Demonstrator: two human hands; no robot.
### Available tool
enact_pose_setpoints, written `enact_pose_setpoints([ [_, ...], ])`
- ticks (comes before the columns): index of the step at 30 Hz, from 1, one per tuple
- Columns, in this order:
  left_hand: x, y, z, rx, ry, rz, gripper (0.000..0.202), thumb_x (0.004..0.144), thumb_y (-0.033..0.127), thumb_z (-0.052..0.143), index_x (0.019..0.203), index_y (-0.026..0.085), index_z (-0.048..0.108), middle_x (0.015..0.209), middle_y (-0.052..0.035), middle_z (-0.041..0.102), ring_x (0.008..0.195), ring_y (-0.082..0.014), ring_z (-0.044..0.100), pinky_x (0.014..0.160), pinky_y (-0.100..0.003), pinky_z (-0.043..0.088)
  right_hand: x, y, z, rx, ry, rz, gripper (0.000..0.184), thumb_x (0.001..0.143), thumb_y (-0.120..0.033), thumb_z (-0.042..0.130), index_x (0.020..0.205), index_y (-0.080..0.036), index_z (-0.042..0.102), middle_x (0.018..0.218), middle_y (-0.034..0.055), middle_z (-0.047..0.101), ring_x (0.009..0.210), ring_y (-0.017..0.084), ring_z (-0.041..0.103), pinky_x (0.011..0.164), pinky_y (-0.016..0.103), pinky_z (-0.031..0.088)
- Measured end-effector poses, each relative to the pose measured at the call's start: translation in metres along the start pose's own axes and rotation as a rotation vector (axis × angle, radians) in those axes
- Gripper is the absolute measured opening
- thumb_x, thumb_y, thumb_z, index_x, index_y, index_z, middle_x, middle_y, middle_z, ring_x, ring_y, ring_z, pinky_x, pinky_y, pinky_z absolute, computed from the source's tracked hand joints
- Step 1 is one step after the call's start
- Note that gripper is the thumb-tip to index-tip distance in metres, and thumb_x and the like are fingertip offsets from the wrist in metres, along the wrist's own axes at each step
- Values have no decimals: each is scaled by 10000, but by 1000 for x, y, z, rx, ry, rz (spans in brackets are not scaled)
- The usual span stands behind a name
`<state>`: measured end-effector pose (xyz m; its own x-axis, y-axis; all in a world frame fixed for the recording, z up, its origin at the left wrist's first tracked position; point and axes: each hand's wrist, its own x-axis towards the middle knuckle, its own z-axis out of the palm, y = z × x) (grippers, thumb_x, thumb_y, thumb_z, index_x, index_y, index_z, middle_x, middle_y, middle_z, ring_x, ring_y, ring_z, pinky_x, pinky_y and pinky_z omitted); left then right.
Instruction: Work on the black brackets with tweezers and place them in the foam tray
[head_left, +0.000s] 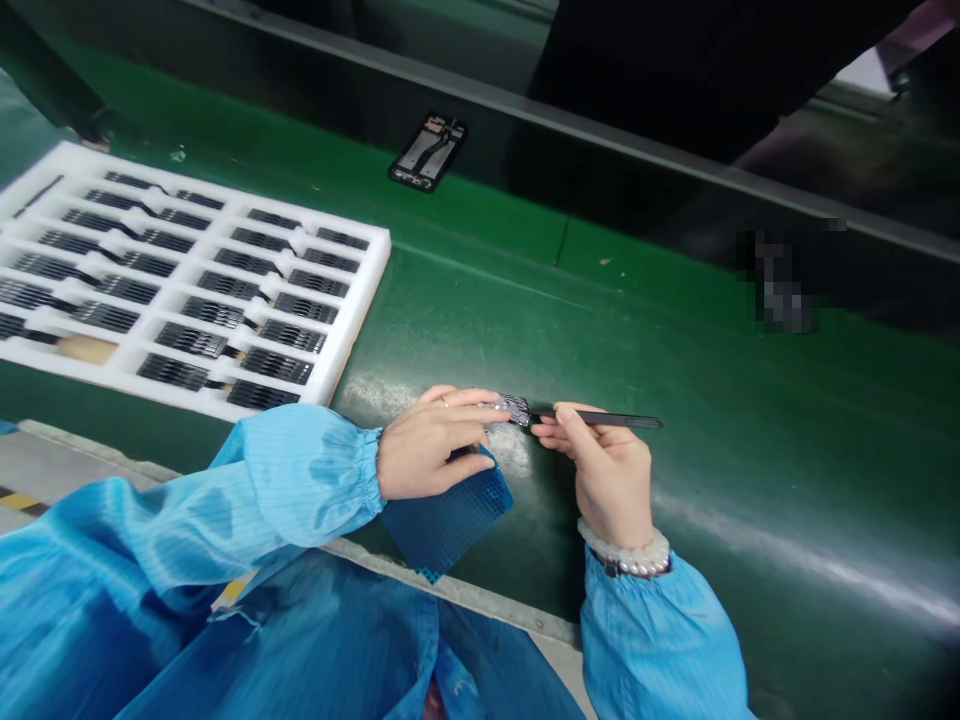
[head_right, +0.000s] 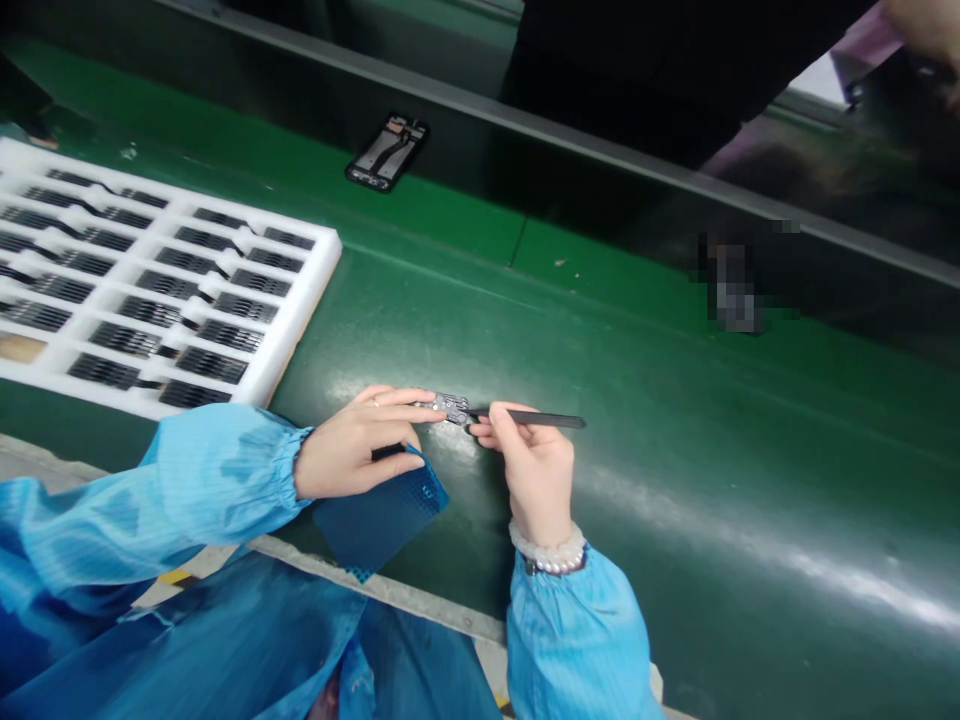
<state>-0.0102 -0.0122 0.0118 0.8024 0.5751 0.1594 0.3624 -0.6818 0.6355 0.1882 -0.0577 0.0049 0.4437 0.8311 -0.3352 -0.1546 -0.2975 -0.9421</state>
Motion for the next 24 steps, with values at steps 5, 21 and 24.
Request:
enact_pose_setpoints([
  [5, -1, 0, 0, 8, 10, 5, 167, 887, 279, 546, 791, 167, 624, 1258, -59, 604, 1255, -245, 473, 962, -407, 342, 0, 2, 1, -3, 11, -13, 269, 667, -339, 768, 817, -131, 687, 653, 38, 729, 578, 139, 701, 545, 208, 568],
  [21, -1, 1, 0, 44, 18, 17, 149, 886, 268, 543, 804, 173, 624, 1251, -36, 611, 1247, -234, 482, 963, -403, 352, -12, 9, 4, -159, 80, -264, 201, 736, -327, 709, 836, -154, 684, 690, 29, 736, 646, 168, 725, 630, 257, 605],
  [24, -1, 1, -1, 45, 20, 17, 152, 884, 264, 543, 798, 173, 630, 1249, -38, 612, 1248, -235, 481, 965, -406, 351, -14, 11, 3, -229, 81, -352, 175, 760, -312, 689, 852, -164, 683, 727, 33, 739, 661, 165, 727, 630, 243, 601],
])
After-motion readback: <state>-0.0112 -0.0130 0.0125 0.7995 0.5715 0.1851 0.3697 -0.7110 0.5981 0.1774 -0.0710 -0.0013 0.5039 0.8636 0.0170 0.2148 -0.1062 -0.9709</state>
